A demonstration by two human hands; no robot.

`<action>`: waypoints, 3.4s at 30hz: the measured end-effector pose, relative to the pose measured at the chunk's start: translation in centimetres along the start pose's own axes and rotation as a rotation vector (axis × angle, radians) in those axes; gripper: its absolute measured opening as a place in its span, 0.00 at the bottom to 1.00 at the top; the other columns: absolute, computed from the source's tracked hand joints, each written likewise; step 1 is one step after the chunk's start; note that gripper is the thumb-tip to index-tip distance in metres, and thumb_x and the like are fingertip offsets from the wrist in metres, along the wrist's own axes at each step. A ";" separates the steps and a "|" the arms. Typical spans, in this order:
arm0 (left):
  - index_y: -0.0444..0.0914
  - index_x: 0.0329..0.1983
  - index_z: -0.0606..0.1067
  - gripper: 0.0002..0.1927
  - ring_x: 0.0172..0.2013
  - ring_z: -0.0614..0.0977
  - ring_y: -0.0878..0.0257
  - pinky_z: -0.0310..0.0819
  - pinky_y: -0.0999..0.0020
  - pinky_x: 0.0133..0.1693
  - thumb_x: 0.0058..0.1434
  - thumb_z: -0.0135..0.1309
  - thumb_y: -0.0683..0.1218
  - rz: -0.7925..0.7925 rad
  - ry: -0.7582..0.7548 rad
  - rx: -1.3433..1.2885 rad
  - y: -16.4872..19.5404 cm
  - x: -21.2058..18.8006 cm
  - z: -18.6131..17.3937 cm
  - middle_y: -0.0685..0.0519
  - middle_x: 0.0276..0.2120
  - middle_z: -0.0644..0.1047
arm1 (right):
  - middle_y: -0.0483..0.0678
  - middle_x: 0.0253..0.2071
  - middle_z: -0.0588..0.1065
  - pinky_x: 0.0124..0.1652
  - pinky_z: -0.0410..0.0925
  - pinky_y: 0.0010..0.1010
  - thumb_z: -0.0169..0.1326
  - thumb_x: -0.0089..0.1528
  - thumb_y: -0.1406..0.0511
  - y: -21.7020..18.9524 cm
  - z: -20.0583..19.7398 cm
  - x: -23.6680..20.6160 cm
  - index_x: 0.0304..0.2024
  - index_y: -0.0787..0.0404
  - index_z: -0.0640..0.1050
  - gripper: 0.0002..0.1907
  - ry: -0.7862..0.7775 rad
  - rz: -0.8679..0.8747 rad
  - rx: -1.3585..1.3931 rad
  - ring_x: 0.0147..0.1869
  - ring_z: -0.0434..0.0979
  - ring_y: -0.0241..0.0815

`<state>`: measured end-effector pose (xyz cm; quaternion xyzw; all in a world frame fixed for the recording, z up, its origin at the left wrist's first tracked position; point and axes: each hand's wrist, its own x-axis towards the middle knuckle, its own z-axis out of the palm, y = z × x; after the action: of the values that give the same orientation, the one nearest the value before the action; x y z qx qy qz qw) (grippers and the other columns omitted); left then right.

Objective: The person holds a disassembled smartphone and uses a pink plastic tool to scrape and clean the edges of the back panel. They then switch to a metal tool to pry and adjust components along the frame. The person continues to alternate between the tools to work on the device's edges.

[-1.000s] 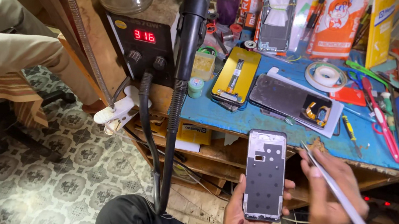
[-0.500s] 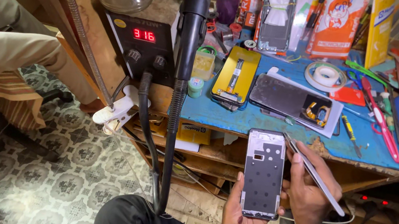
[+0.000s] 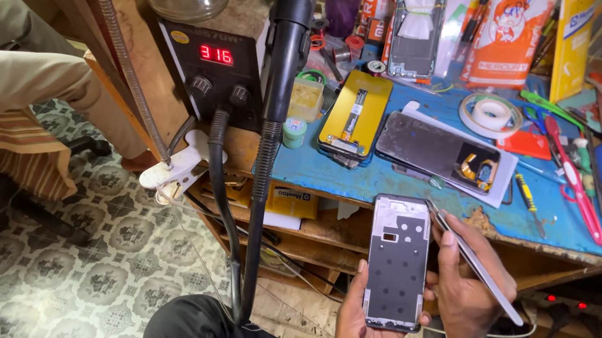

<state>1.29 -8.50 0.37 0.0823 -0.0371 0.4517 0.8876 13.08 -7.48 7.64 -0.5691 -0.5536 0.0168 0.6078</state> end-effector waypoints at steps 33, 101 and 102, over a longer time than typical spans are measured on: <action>0.35 0.66 0.67 0.36 0.52 0.79 0.57 0.78 0.62 0.47 0.77 0.25 0.66 -0.052 -0.022 0.108 2.0 -0.3 -0.5 0.39 0.57 0.75 | 0.51 0.48 0.81 0.50 0.72 0.29 0.62 0.61 0.69 1.0 1.4 5.9 0.49 0.63 0.83 0.13 -0.473 -0.157 0.003 0.51 0.80 0.41; 0.41 0.74 0.55 0.33 0.70 0.69 0.51 0.70 0.50 0.67 0.71 0.42 0.58 0.053 -0.123 0.283 0.5 -0.9 3.3 0.42 0.69 0.66 | 0.56 0.48 0.80 0.50 0.75 0.25 0.55 0.71 0.74 -2.9 -3.7 -0.3 0.58 0.72 0.78 0.14 0.013 0.016 -0.065 0.49 0.83 0.40; 0.40 0.75 0.54 0.34 0.71 0.67 0.50 0.69 0.49 0.68 0.71 0.44 0.57 0.045 -0.138 0.291 0.9 -0.8 3.6 0.41 0.70 0.65 | 0.56 0.47 0.80 0.50 0.75 0.25 0.55 0.71 0.74 -3.1 -3.9 -0.3 0.59 0.73 0.78 0.14 0.017 0.001 -0.087 0.48 0.83 0.40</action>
<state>0.17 -9.25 3.90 0.2402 -0.0339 0.4652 0.8513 13.79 -11.40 10.66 -0.5952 -0.5483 -0.0119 0.5873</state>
